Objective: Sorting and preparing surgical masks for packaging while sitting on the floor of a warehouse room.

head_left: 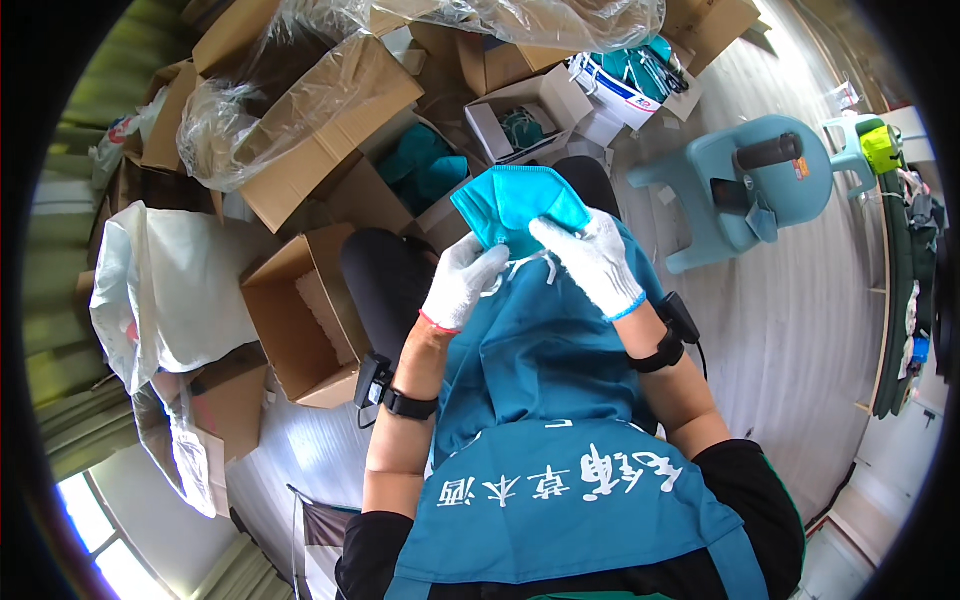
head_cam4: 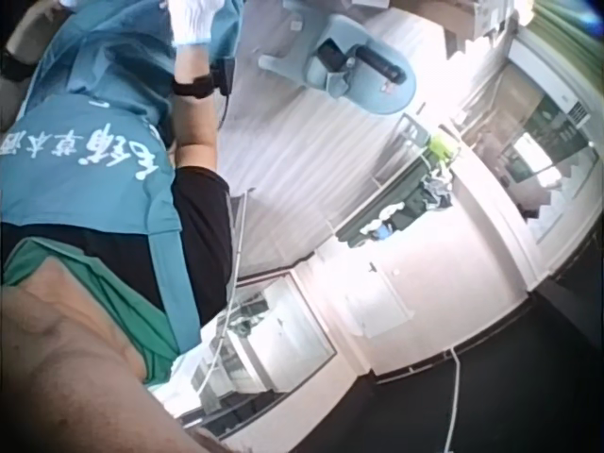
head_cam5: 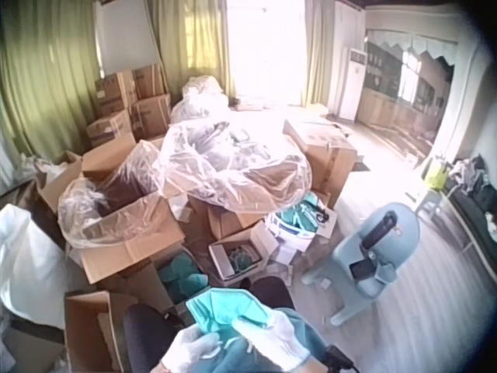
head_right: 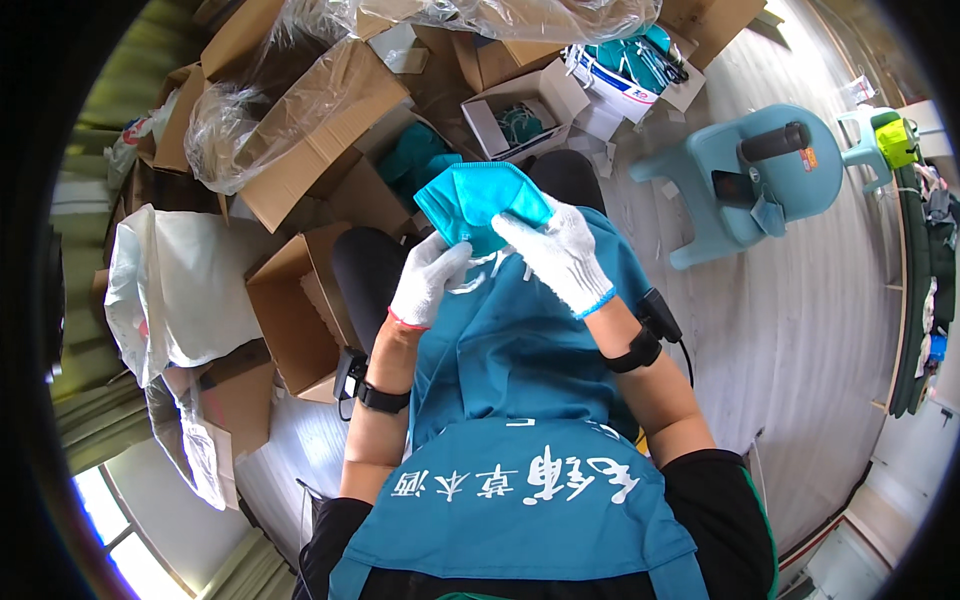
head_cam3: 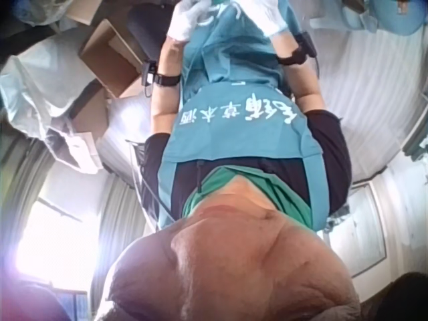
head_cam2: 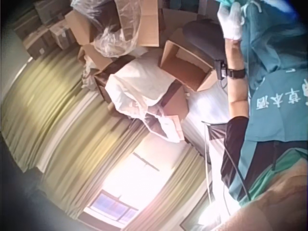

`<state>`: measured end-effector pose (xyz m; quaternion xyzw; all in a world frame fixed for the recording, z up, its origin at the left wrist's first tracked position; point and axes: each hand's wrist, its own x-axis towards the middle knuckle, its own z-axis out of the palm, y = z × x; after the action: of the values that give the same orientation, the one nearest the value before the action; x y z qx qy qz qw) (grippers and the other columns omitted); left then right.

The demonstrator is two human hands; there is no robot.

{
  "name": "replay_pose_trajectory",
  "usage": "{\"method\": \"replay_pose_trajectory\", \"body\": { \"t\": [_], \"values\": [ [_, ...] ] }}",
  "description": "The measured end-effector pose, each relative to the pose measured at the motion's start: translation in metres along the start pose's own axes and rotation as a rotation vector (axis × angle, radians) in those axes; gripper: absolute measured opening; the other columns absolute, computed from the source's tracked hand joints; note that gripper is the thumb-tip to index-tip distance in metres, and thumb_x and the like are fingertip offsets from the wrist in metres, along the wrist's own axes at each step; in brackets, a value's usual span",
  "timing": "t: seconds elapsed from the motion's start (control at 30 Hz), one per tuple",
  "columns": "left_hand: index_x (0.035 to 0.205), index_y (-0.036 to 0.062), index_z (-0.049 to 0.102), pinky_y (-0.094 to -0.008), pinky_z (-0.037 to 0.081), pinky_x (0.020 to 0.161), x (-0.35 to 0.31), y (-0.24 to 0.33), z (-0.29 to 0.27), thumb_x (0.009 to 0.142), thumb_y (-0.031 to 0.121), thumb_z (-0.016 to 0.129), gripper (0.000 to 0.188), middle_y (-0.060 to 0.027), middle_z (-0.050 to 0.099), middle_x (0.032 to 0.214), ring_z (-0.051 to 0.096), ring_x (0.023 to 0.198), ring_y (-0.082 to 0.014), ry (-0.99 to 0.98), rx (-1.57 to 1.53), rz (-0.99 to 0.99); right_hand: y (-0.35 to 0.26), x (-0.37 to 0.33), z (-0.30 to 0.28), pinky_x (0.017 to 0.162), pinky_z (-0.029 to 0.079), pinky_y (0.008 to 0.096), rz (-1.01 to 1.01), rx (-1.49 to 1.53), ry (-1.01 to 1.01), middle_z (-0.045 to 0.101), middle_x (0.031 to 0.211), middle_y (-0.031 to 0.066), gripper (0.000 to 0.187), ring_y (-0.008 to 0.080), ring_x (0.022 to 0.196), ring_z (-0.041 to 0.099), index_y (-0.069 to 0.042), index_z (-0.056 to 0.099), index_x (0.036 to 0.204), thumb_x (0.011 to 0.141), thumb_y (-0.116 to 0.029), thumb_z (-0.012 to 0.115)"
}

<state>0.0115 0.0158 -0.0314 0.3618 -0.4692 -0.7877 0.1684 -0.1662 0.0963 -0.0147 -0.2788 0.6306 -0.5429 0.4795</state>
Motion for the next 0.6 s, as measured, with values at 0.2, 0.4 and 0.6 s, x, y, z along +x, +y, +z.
{"method": "replay_pose_trajectory", "body": {
  "t": [0.2,0.4,0.6],
  "values": [
    [0.103,0.0017,0.058,-0.0196,0.033,0.049,0.014,-0.002,-0.002,0.099,0.02,0.052,0.02,0.0031,0.053,0.072,0.041,0.055,-0.0031,0.119,0.043,0.079,0.009,-0.001,-0.001,0.049,0.045,0.0208,-0.112,-0.099,0.01,0.065,0.073,0.0041,0.023,0.0065,0.056,0.056,-0.003,0.064,0.103,0.089,-0.021,0.069],
    [0.1,0.0035,0.059,-0.0208,0.032,0.043,0.03,-0.021,-0.005,0.101,0.028,0.051,0.026,0.0006,0.058,0.07,0.041,0.048,-0.0043,0.199,-0.254,0.058,0.023,0.003,0.019,0.052,0.043,0.0222,0.037,0.212,-0.018,0.058,0.069,0.0006,0.016,0.0062,0.058,0.053,-0.004,0.06,0.096,0.092,-0.019,0.064],
    [0.086,0.0016,0.07,-0.0246,0.041,0.049,0.046,-0.026,0.011,0.088,0.037,0.071,0.035,-0.001,0.062,0.067,0.053,0.053,-0.0069,0.58,-0.138,0.109,0.024,-0.004,0.06,0.07,0.05,0.0258,0.185,0.391,-0.069,0.063,0.099,0.0041,0.039,0.0097,0.089,0.06,-0.003,0.062,0.111,0.086,-0.031,0.072]
  ]
}}
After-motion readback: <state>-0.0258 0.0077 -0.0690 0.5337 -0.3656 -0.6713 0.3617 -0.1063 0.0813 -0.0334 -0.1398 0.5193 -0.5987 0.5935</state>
